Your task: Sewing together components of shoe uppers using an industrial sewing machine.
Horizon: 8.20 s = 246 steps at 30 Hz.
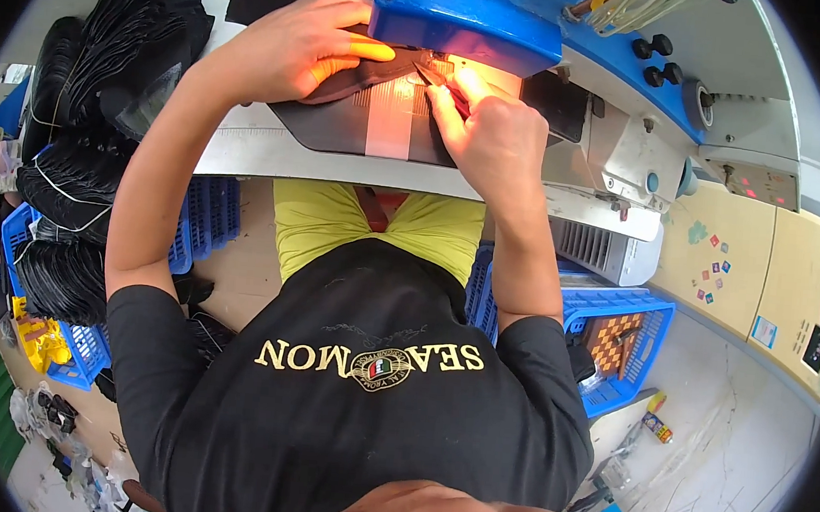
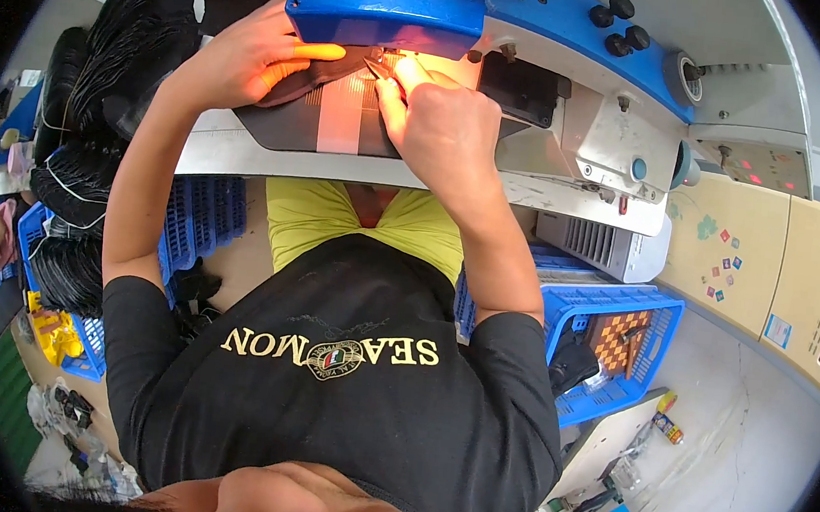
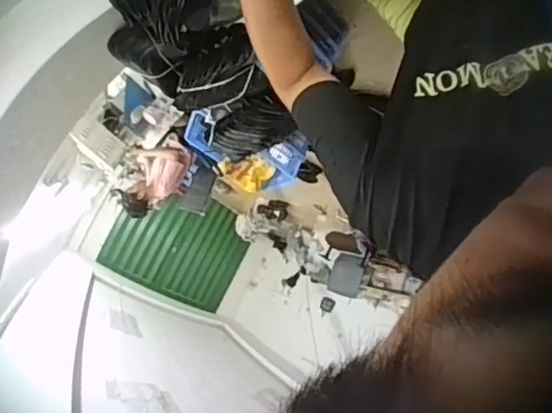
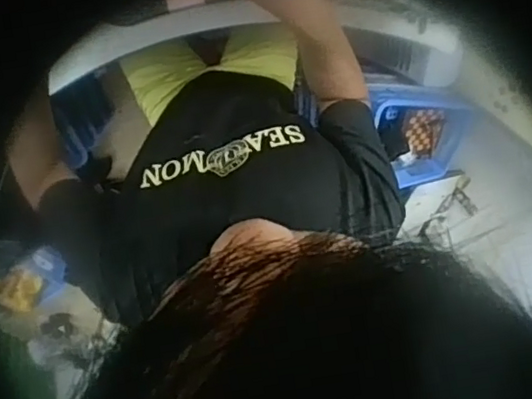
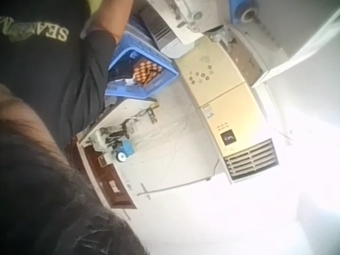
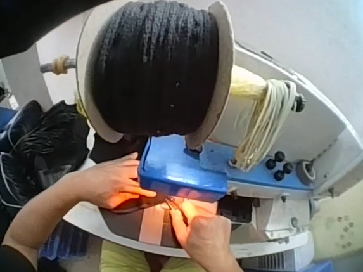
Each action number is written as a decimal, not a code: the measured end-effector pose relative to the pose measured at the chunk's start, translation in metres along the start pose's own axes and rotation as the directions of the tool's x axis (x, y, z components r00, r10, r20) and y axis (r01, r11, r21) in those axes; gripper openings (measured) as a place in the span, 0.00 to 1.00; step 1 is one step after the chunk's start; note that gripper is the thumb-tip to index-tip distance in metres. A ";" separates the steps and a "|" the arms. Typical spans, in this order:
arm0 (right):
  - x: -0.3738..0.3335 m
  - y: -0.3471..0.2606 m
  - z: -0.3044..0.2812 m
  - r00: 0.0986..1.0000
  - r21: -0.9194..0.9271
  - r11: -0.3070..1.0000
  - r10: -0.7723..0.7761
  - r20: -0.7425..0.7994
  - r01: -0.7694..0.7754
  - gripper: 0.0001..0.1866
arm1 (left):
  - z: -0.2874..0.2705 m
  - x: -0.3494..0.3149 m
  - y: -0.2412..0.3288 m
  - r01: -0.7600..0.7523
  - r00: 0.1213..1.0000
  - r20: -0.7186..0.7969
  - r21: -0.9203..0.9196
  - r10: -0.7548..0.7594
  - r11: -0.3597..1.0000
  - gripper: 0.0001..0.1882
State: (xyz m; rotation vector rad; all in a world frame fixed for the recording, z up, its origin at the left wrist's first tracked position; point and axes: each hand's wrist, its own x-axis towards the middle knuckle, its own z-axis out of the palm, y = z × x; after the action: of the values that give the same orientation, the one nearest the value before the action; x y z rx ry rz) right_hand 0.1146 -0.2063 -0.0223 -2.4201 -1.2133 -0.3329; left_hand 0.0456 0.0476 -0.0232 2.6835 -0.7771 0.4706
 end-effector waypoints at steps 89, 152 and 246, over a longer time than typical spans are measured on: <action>-0.028 0.004 -0.008 0.999 0.261 0.965 0.036 -0.019 -0.030 0.10 | 0.018 0.010 0.072 0.305 0.951 0.004 0.124 -0.308 0.944 0.19; -0.015 0.012 -0.004 0.998 0.160 0.985 0.059 0.017 -0.061 0.11 | -0.018 0.022 0.017 0.129 0.951 0.200 0.432 -0.234 0.893 0.19; 0.154 -0.109 -0.170 0.783 -0.236 0.758 -0.622 0.017 0.608 0.14 | -0.002 -0.064 0.141 0.383 0.914 0.005 0.314 -0.405 0.869 0.32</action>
State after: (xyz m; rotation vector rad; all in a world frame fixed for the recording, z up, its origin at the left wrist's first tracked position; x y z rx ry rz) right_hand 0.1135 -0.1171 0.2157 -2.0822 -2.0278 -0.7725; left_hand -0.0843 -0.0360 -0.0183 3.0548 -0.1576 0.4207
